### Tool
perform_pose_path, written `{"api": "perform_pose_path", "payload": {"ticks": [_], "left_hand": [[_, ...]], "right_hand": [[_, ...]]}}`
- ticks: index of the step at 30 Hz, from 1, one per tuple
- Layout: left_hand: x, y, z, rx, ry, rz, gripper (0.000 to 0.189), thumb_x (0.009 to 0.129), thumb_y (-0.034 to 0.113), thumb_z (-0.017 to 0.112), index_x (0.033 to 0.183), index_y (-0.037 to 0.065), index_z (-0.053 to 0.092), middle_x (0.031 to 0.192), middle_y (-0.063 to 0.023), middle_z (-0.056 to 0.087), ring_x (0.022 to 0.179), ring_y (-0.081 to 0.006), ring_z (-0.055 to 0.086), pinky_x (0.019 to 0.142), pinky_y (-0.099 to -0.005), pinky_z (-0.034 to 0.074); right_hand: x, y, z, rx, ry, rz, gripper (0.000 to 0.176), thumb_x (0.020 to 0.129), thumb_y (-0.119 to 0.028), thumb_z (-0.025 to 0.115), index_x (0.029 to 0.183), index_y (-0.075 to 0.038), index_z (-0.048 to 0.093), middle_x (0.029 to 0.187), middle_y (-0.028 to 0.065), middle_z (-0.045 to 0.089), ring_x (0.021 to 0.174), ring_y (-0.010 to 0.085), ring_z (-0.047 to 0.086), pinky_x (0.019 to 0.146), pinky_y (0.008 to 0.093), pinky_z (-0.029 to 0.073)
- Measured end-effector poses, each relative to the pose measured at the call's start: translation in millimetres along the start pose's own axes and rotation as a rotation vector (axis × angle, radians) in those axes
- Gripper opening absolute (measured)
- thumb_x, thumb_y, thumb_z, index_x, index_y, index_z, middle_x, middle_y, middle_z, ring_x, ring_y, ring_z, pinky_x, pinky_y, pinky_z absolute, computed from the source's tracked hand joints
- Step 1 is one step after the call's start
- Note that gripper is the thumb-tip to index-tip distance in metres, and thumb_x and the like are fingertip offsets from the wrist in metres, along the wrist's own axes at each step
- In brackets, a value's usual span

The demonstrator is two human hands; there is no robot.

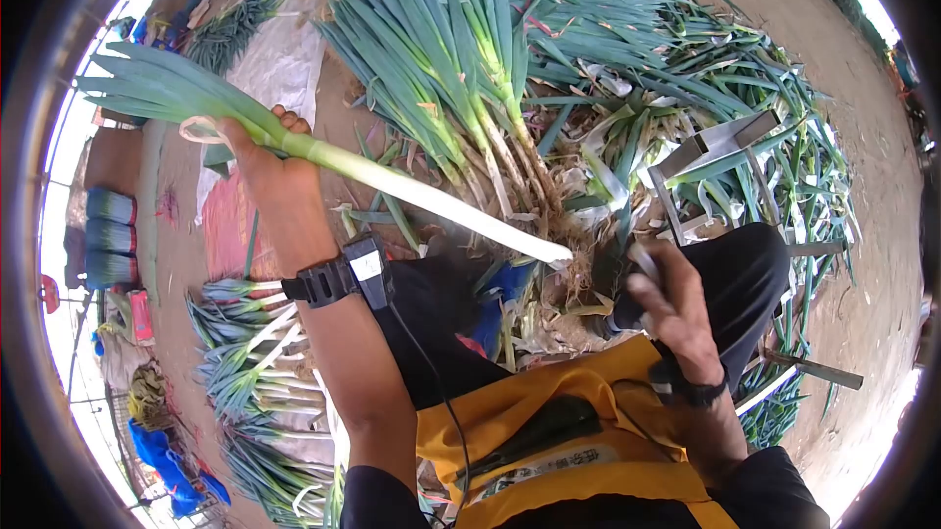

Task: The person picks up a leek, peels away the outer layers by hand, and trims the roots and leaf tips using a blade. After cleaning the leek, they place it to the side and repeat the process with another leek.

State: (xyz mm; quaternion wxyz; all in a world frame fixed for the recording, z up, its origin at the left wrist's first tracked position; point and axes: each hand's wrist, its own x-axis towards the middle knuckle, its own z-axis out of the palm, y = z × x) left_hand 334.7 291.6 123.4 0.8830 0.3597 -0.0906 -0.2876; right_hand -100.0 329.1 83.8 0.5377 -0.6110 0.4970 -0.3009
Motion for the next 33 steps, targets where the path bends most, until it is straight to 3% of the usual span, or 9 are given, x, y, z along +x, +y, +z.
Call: {"api": "perform_pose_path", "payload": {"ticks": [3, 5, 6, 8, 12, 19, 24, 27, 33], "left_hand": [[4.0, -0.3, -1.8, -0.008, 0.035, 0.001, 0.044, 0.100, 0.046, 0.047, 0.116, 0.005, 0.045, 0.085, -0.0150, 0.054, 0.070, -0.0240, 0.051, 0.061, -0.0331, 0.045], [4.0, 0.1, -2.5, -0.021, 0.051, 0.017, 0.043, 0.100, 0.045, 0.047, 0.117, 0.005, 0.045, 0.086, -0.0153, 0.053, 0.071, -0.0241, 0.051, 0.061, -0.0332, 0.046], [3.9, 0.8, -3.4, -0.028, 0.076, 0.035, 0.042, 0.101, 0.044, 0.047, 0.118, 0.005, 0.045, 0.087, -0.0157, 0.053, 0.072, -0.0242, 0.051, 0.061, -0.0332, 0.046], [-1.2, 2.9, 2.8, -0.032, 0.100, 0.050, 0.043, 0.101, 0.045, 0.046, 0.116, 0.004, 0.045, 0.087, -0.0158, 0.053, 0.072, -0.0242, 0.051, 0.061, -0.0334, 0.046], [4.4, 7.6, -7.8, -0.111, 0.036, -0.036, 0.048, 0.100, 0.048, 0.046, 0.107, 0.001, 0.047, 0.086, -0.0157, 0.053, 0.071, -0.0238, 0.050, 0.060, -0.0336, 0.045], [12.9, 7.2, -16.2, -0.185, -0.034, -0.102, 0.052, 0.099, 0.051, 0.045, 0.101, 0.000, 0.049, 0.084, -0.0142, 0.052, 0.070, -0.0227, 0.049, 0.062, -0.0330, 0.045], [13.6, 11.4, -24.9, -0.263, -0.137, -0.179, 0.050, 0.098, 0.050, 0.046, 0.098, 0.000, 0.050, 0.083, -0.0135, 0.052, 0.070, -0.0212, 0.048, 0.062, -0.0322, 0.043], [6.4, 9.5, -18.5, -0.211, -0.139, -0.198, 0.049, 0.098, 0.049, 0.047, 0.096, 0.000, 0.050, 0.084, -0.0123, 0.051, 0.069, -0.0202, 0.047, 0.062, -0.0308, 0.043], [0.3, -0.7, -2.9, -0.208, -0.154, -0.220, 0.051, 0.098, 0.051, 0.045, 0.097, 0.001, 0.049, 0.082, -0.0127, 0.053, 0.067, -0.0208, 0.048, 0.062, -0.0318, 0.042]], "right_hand": [[27.3, 8.2, 21.4, -0.082, -0.137, -0.085, 0.045, 0.086, -0.021, 0.074, 0.117, 0.003, 0.052, 0.084, 0.0065, 0.057, 0.070, 0.0107, 0.049, 0.059, 0.0281, 0.042], [37.4, 24.3, 44.9, 0.277, -0.228, 0.114, 0.045, 0.087, -0.023, 0.073, 0.120, 0.000, 0.053, 0.088, 0.0058, 0.060, 0.066, 0.0068, 0.045, 0.057, 0.0249, 0.039], [40.0, 32.6, 49.2, 0.273, -0.224, 0.108, 0.045, 0.087, -0.023, 0.073, 0.120, 0.000, 0.053, 0.088, 0.0058, 0.060, 0.066, 0.0068, 0.045, 0.057, 0.0249, 0.039], [42.6, 46.9, 56.1, 0.972, -0.352, 0.485, 0.044, 0.088, -0.026, 0.072, 0.122, -0.004, 0.055, 0.093, 0.0061, 0.063, 0.061, 0.0044, 0.038, 0.054, 0.0210, 0.033], [41.5, 46.0, 64.9, 1.369, -0.375, 0.510, 0.031, 0.090, -0.021, 0.069, 0.115, -0.005, 0.059, 0.088, 0.0039, 0.061, 0.057, 0.0051, 0.033, 0.050, 0.0189, 0.029], [31.1, 33.6, 55.7, 1.189, -0.369, 0.457, 0.025, 0.085, -0.003, 0.069, 0.109, 0.001, 0.060, 0.078, 0.0017, 0.057, 0.057, 0.0061, 0.040, 0.049, 0.0213, 0.029], [-4.9, 30.4, 31.3, 1.068, -0.292, 0.534, 0.025, 0.082, 0.004, 0.067, 0.107, 0.002, 0.063, 0.087, 0.0082, 0.068, 0.065, 0.0092, 0.056, 0.054, 0.0210, 0.039], [-21.7, 36.0, 15.3, 1.001, -0.489, 0.580, 0.023, 0.083, -0.005, 0.071, 0.105, 0.002, 0.065, 0.081, 0.0047, 0.067, 0.062, 0.0087, 0.056, 0.054, 0.0207, 0.039], [-14.4, 31.4, 15.5, 0.962, -0.495, 0.562, 0.032, 0.087, -0.016, 0.071, 0.114, 0.000, 0.061, 0.087, 0.0048, 0.066, 0.057, 0.0044, 0.042, 0.052, 0.0192, 0.034]]}}
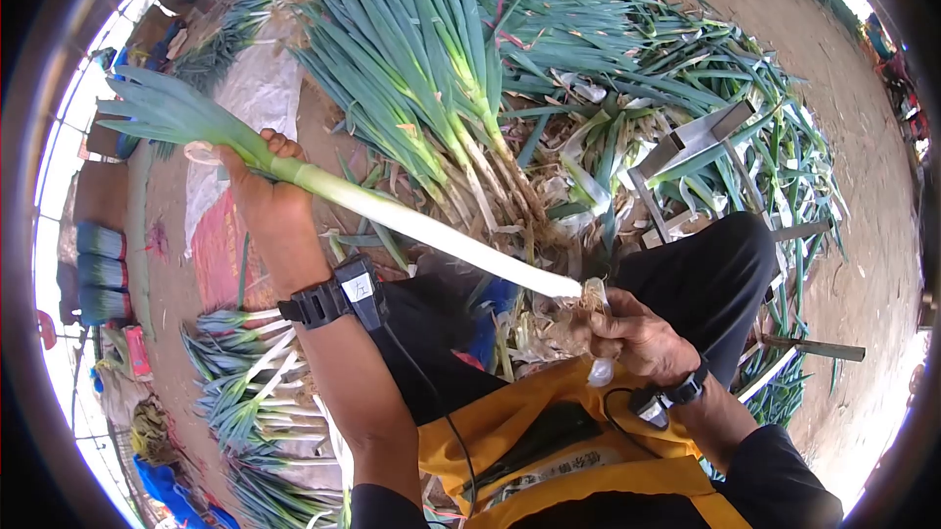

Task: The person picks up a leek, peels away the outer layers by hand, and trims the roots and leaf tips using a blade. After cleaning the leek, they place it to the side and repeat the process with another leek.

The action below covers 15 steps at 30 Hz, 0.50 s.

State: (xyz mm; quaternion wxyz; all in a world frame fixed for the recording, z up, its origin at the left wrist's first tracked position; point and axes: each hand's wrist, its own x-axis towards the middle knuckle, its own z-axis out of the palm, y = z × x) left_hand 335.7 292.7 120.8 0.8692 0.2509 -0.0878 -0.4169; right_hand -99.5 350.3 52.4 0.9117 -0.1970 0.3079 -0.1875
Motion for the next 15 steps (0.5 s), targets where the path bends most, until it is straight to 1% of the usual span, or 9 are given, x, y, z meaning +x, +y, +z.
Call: {"api": "perform_pose_path", "payload": {"ticks": [1, 2, 4, 7, 9, 11, 13, 14, 15], "left_hand": [[0.0, -2.1, 1.2, -0.002, 0.001, 0.000, 0.051, 0.098, 0.051, 0.045, 0.097, 0.001, 0.049, 0.082, -0.0127, 0.053, 0.067, -0.0208, 0.048, 0.062, -0.0318, 0.042], [0.2, -3.2, 2.2, 0.018, 0.023, 0.034, 0.051, 0.099, 0.051, 0.045, 0.097, 0.000, 0.049, 0.082, -0.0126, 0.052, 0.068, -0.0209, 0.047, 0.062, -0.0317, 0.042], [2.7, -2.0, 1.7, 0.044, 0.041, 0.069, 0.051, 0.099, 0.051, 0.044, 0.096, 0.000, 0.049, 0.082, -0.0125, 0.052, 0.068, -0.0209, 0.047, 0.062, -0.0316, 0.042], [3.8, 4.1, -5.0, -0.007, 0.029, 0.030, 0.052, 0.099, 0.051, 0.044, 0.096, 0.000, 0.049, 0.082, -0.0125, 0.052, 0.067, -0.0207, 0.047, 0.061, -0.0315, 0.042], [0.4, 3.9, -6.4, -0.047, -0.004, 0.043, 0.046, 0.099, 0.047, 0.046, 0.099, 0.001, 0.048, 0.084, -0.0127, 0.050, 0.070, -0.0194, 0.046, 0.061, -0.0304, 0.043], [-2.6, 3.8, -3.4, -0.063, 0.009, 0.045, 0.045, 0.099, 0.047, 0.047, 0.097, 0.001, 0.049, 0.083, -0.0121, 0.051, 0.068, -0.0193, 0.047, 0.060, -0.0304, 0.043], [-2.3, 2.5, -2.8, -0.077, 0.018, 0.045, 0.045, 0.098, 0.047, 0.048, 0.095, 0.002, 0.050, 0.081, -0.0114, 0.051, 0.067, -0.0192, 0.048, 0.059, -0.0303, 0.043], [1.3, 2.2, -10.4, -0.106, -0.047, 0.014, 0.043, 0.098, 0.046, 0.050, 0.092, 0.003, 0.052, 0.078, -0.0100, 0.051, 0.065, -0.0191, 0.049, 0.057, -0.0306, 0.044], [5.4, 7.0, -18.2, -0.124, -0.115, 0.000, 0.041, 0.098, 0.044, 0.051, 0.088, 0.005, 0.054, 0.076, -0.0086, 0.052, 0.063, -0.0191, 0.050, 0.056, -0.0309, 0.045]], "right_hand": [[3.8, -2.9, 13.5, 0.018, -0.002, -0.053, 0.037, 0.088, -0.020, 0.071, 0.117, 0.000, 0.059, 0.090, 0.0058, 0.065, 0.056, 0.0034, 0.036, 0.052, 0.0184, 0.032], [9.9, -4.0, 16.8, 0.017, -0.002, -0.053, 0.037, 0.088, -0.020, 0.071, 0.117, 0.000, 0.059, 0.090, 0.0058, 0.065, 0.056, 0.0034, 0.036, 0.052, 0.0184, 0.032], [22.4, -3.5, 17.3, 0.264, -0.142, -0.039, 0.040, 0.090, -0.018, 0.068, 0.122, 0.003, 0.055, 0.092, 0.0092, 0.065, 0.056, 0.0047, 0.039, 0.051, 0.0182, 0.032], [34.8, 0.3, 13.7, 0.249, -0.117, -0.037, 0.034, 0.089, -0.016, 0.069, 0.115, 0.003, 0.057, 0.090, 0.0097, 0.065, 0.052, 0.0051, 0.036, 0.050, 0.0188, 0.029], [38.2, 2.1, 13.9, 0.239, -0.124, -0.050, 0.032, 0.088, -0.016, 0.069, 0.111, 0.003, 0.058, 0.089, 0.0097, 0.065, 0.051, 0.0054, 0.036, 0.049, 0.0191, 0.028], [37.0, 7.4, 13.9, 0.212, -0.090, -0.109, 0.023, 0.090, -0.012, 0.067, 0.105, 0.003, 0.059, 0.084, 0.0065, 0.062, 0.052, 0.0043, 0.036, 0.047, 0.0183, 0.028], [33.5, 11.1, 15.2, 0.266, -0.055, -0.101, 0.021, 0.089, -0.009, 0.066, 0.104, 0.003, 0.059, 0.084, 0.0075, 0.062, 0.052, 0.0045, 0.036, 0.047, 0.0184, 0.028], [31.6, 12.1, 16.8, 0.317, -0.022, -0.092, 0.019, 0.088, -0.005, 0.066, 0.103, 0.002, 0.058, 0.084, 0.0084, 0.062, 0.051, 0.0048, 0.036, 0.047, 0.0186, 0.029], [28.3, 13.2, 20.9, 0.374, -0.030, -0.130, 0.022, 0.087, 0.001, 0.063, 0.108, 0.003, 0.056, 0.086, 0.0117, 0.062, 0.053, 0.0063, 0.037, 0.048, 0.0189, 0.031]]}}
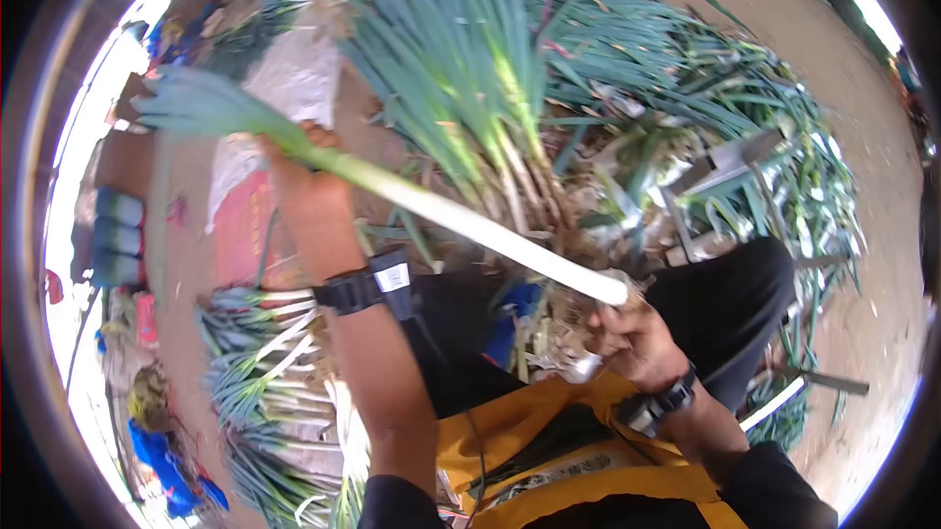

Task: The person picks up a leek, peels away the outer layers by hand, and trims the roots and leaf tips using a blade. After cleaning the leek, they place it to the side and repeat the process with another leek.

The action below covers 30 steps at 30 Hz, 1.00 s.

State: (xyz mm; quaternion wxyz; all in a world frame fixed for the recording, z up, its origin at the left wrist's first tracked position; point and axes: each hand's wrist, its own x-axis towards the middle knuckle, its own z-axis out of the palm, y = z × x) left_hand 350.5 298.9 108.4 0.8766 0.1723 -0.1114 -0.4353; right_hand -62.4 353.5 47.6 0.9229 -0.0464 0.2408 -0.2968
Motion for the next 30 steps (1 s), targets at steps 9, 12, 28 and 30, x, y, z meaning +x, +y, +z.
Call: {"api": "perform_pose_path", "payload": {"ticks": [9, 12, 28, 30], "left_hand": [[-16.1, -20.8, 27.6, 0.147, 0.300, -0.022, 0.051, 0.092, 0.063, 0.048, 0.097, 0.012, 0.053, 0.070, -0.0075, 0.053, 0.055, -0.0194, 0.051, 0.048, -0.0311, 0.045], [-23.6, -22.6, 36.5, 0.171, 0.260, 0.029, 0.049, 0.093, 0.062, 0.048, 0.099, 0.013, 0.052, 0.071, -0.0077, 0.053, 0.054, -0.0186, 0.049, 0.049, -0.0308, 0.044], [-8.5, 7.5, 6.2, 0.298, 0.243, 0.378, 0.042, 0.096, 0.054, 0.050, 0.109, 0.014, 0.050, 0.074, -0.0088, 0.056, 0.060, -0.0199, 0.055, 0.052, -0.0327, 0.048], [-12.1, 7.3, 4.3, 0.317, 0.156, 0.448, 0.041, 0.098, 0.049, 0.049, 0.118, 0.013, 0.049, 0.083, -0.0105, 0.057, 0.068, -0.0198, 0.056, 0.059, -0.0347, 0.049]], "right_hand": [[-60.5, -12.8, -21.4, -0.728, 0.179, 0.003, 0.032, 0.073, -0.006, 0.067, 0.102, -0.005, 0.054, 0.070, 0.0018, 0.055, 0.052, 0.0095, 0.051, 0.043, 0.0219, 0.040], [-74.9, -15.8, -46.0, -0.543, 0.033, 0.228, 0.037, 0.083, -0.017, 0.069, 0.115, -0.004, 0.056, 0.089, 0.0086, 0.058, 0.077, 0.0172, 0.054, 0.057, 0.0294, 0.046], [-94.8, -262.1, -83.5, 2.558, 0.150, 1.443, 0.045, 0.088, -0.024, 0.065, 0.128, -0.007, 0.052, 0.099, 0.0072, 0.064, 0.080, 0.0148, 0.061, 0.067, 0.0300, 0.050], [-104.1, -396.2, -80.9, 2.940, -0.720, 1.595, 0.047, 0.088, -0.023, 0.065, 0.131, -0.007, 0.051, 0.107, 0.0087, 0.063, 0.091, 0.0176, 0.059, 0.075, 0.0329, 0.048]]}}
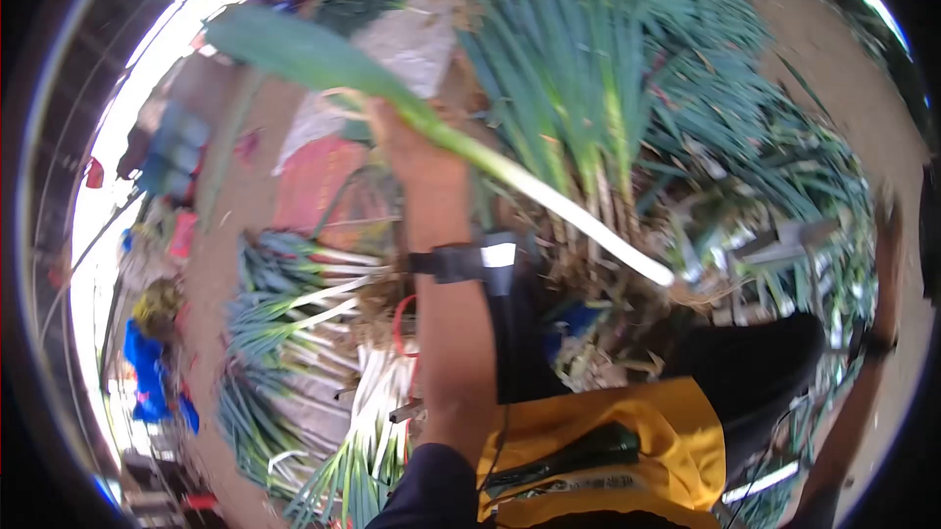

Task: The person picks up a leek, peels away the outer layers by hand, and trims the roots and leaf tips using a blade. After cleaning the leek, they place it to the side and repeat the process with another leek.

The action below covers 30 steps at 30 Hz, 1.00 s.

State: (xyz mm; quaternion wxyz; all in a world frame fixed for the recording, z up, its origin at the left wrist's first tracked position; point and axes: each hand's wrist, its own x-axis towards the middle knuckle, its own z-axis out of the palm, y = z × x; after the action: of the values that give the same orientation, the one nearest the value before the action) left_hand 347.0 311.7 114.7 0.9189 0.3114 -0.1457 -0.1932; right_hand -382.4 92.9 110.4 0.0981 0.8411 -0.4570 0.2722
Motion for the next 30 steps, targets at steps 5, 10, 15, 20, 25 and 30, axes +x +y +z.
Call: {"api": "perform_pose_path", "payload": {"ticks": [5, 10, 15, 20, 25, 30], "left_hand": [[-7.0, 4.4, 10.6, 0.208, 0.122, 0.040, 0.050, 0.099, 0.046, 0.048, 0.138, 0.016, 0.039, 0.094, -0.0119, 0.058, 0.080, -0.0239, 0.056, 0.067, -0.0371, 0.048], [-13.1, -7.9, 24.6, 0.145, 0.102, -0.019, 0.047, 0.100, 0.035, 0.050, 0.139, 0.015, 0.037, 0.108, -0.0160, 0.058, 0.087, -0.0259, 0.057, 0.075, -0.0383, 0.051], [-24.1, -22.3, 36.7, -0.091, 0.075, -0.249, 0.043, 0.095, 0.020, 0.061, 0.132, 0.008, 0.041, 0.116, -0.0219, 0.053, 0.101, -0.0336, 0.057, 0.087, -0.0467, 0.053], [-28.5, -23.4, 36.9, -0.170, -0.115, -0.438, 0.049, 0.095, 0.023, 0.060, 0.134, 0.003, 0.038, 0.121, -0.0246, 0.051, 0.110, -0.0362, 0.054, 0.099, -0.0505, 0.045], [-38.8, -18.5, 46.6, -0.297, -0.470, -0.586, 0.062, 0.092, 0.030, 0.064, 0.137, 0.000, 0.034, 0.130, -0.0240, 0.047, 0.126, -0.0372, 0.043, 0.109, -0.0508, 0.034], [-44.5, -34.7, 48.4, -0.195, -0.517, -0.645, 0.052, 0.094, 0.029, 0.061, 0.131, -0.003, 0.045, 0.130, -0.0168, 0.052, 0.123, -0.0332, 0.047, 0.105, -0.0481, 0.037]], "right_hand": [[83.5, -68.4, -33.1, 0.323, 0.457, 0.198, 0.053, 0.089, -0.019, 0.065, 0.138, -0.007, 0.049, 0.129, 0.0124, 0.058, 0.118, 0.0245, 0.053, 0.097, 0.0399, 0.044], [26.0, -333.2, 44.5, 0.712, -0.346, 0.067, 0.065, 0.069, -0.003, 0.076, 0.130, -0.003, 0.053, 0.125, 0.0181, 0.060, 0.117, 0.0317, 0.058, 0.101, 0.0387, 0.043], [1.8, -413.8, 107.5, 0.550, -0.247, 0.002, 0.064, 0.070, -0.016, 0.080, 0.127, -0.007, 0.054, 0.110, 0.0202, 0.062, 0.098, 0.0405, 0.060, 0.086, 0.0473, 0.048], [-8.9, -412.3, 139.2, 0.819, -0.418, 0.115, 0.034, 0.084, -0.013, 0.068, 0.115, -0.004, 0.059, 0.093, 0.0152, 0.065, 0.084, 0.0304, 0.061, 0.078, 0.0371, 0.049], [-19.4, -407.1, 121.8, 1.346, -0.720, 0.367, 0.020, 0.092, -0.018, 0.064, 0.099, 0.000, 0.062, 0.072, 0.0022, 0.057, 0.059, 0.0103, 0.054, 0.053, 0.0287, 0.045], [-43.2, -399.1, 116.8, 1.651, -1.004, 0.478, 0.030, 0.093, -0.029, 0.065, 0.088, 0.000, 0.066, 0.061, -0.0040, 0.049, 0.050, 0.0034, 0.040, 0.046, 0.0212, 0.031]]}}
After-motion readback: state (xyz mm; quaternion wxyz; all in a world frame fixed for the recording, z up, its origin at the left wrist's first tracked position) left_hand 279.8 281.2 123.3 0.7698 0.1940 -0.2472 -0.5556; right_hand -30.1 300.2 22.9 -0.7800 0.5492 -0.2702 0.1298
